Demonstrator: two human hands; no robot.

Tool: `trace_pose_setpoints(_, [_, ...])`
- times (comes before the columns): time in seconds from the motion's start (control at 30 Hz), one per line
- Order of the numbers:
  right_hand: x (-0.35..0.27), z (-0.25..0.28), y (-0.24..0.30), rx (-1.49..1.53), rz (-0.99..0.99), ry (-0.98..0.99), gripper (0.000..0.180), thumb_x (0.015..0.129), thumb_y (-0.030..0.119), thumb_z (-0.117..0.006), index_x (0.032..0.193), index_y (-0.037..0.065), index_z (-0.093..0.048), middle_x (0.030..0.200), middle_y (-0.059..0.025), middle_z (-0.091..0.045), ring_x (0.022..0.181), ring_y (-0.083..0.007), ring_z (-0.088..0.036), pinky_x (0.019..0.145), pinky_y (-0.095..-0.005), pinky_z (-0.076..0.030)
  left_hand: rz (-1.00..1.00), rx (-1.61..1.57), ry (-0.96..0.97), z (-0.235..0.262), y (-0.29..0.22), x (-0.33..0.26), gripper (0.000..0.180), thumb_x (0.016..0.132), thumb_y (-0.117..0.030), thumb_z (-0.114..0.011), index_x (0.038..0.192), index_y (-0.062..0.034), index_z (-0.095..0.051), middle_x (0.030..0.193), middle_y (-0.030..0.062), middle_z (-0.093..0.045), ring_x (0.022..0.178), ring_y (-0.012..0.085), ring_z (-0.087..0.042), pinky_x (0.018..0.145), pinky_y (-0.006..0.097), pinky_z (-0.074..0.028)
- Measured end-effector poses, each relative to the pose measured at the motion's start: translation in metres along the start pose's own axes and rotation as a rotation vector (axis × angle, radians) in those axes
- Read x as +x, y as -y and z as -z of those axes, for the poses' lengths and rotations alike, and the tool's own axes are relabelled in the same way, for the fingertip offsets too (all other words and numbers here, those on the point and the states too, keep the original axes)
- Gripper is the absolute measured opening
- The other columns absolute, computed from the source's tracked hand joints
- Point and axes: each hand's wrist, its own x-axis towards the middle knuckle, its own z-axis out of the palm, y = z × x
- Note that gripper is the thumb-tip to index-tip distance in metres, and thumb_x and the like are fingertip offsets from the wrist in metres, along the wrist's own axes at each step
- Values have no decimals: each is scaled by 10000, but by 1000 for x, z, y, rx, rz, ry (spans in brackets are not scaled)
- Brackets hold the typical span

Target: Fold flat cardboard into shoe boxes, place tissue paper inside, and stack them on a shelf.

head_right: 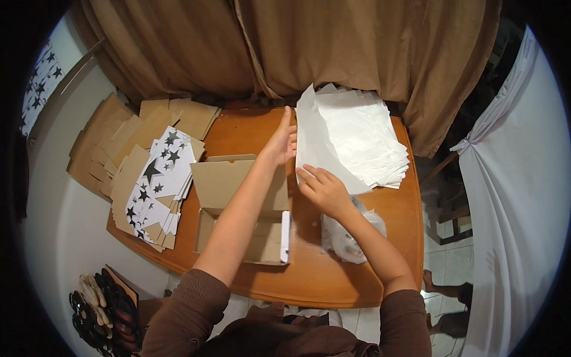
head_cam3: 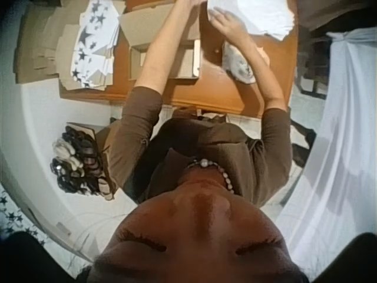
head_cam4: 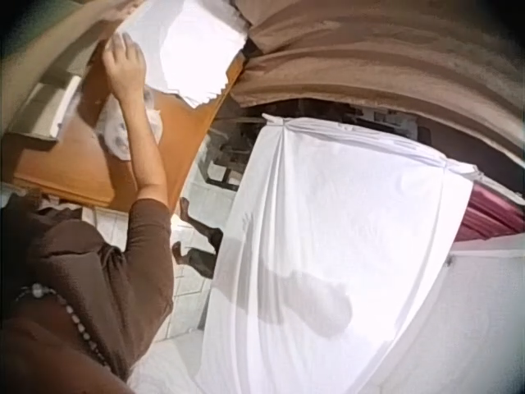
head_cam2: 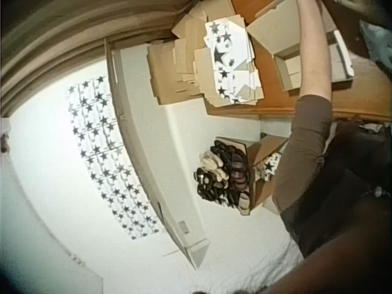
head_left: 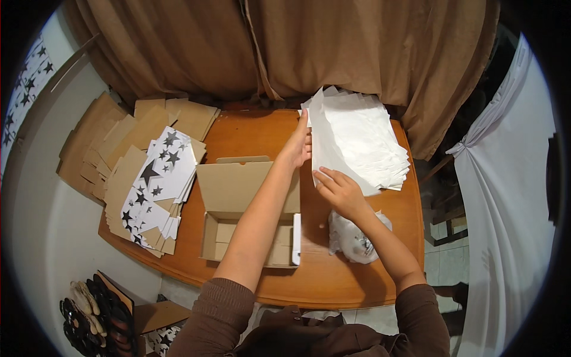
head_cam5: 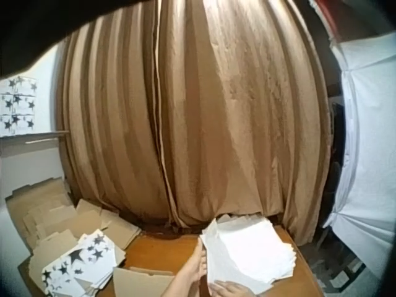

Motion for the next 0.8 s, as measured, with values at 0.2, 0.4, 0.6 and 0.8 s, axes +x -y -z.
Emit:
trace_pose_setpoints(0.2, [28, 8, 79, 12, 185, 142, 43, 795, 151, -564, 821, 126, -542, 1240, -10, -555, 1164, -195, -510, 979, -376, -415, -55, 517, 108, 69, -25, -59, 372, 802, -103, -662, 1125, 34, -538, 916, 83, -600, 684, 111, -574, 625, 235, -491])
trace_pose_setpoints(0.4, [45, 3, 156, 45, 272, 141, 98, 794, 182, -546, 874, 128, -531, 1233, -66, -533, 1163, -245, -500, 954, -387, -435, -21, 585, 89, 129, -10, -150, 519, 855, -347, -637, 1166, 47, -507, 902, 65, -580, 724, 95, -552, 639, 226, -484])
trace_pose_setpoints(0.6, [47, -22, 234, 208, 429, 181, 133, 794, 200, -547, 903, 127, -532, 1122, -73, -546, 1040, -228, -543, 901, -359, -461, 6, 714, 202, 182, 36, -199, 573, 855, -381, -632, 1227, 32, -494, 1009, 93, -612, 863, 148, -585, 759, 286, -488])
trace_pose_setpoints(0.8, [35, -29, 249, 280, 399, 262, 90, 777, 150, -532, 853, 104, -514, 958, -55, -569, 910, -207, -585, 882, -342, -480, -169, 399, -57, 219, 58, -215, 382, 840, -203, -655, 1081, 85, -582, 1000, 134, -634, 905, 171, -598, 746, 286, -486])
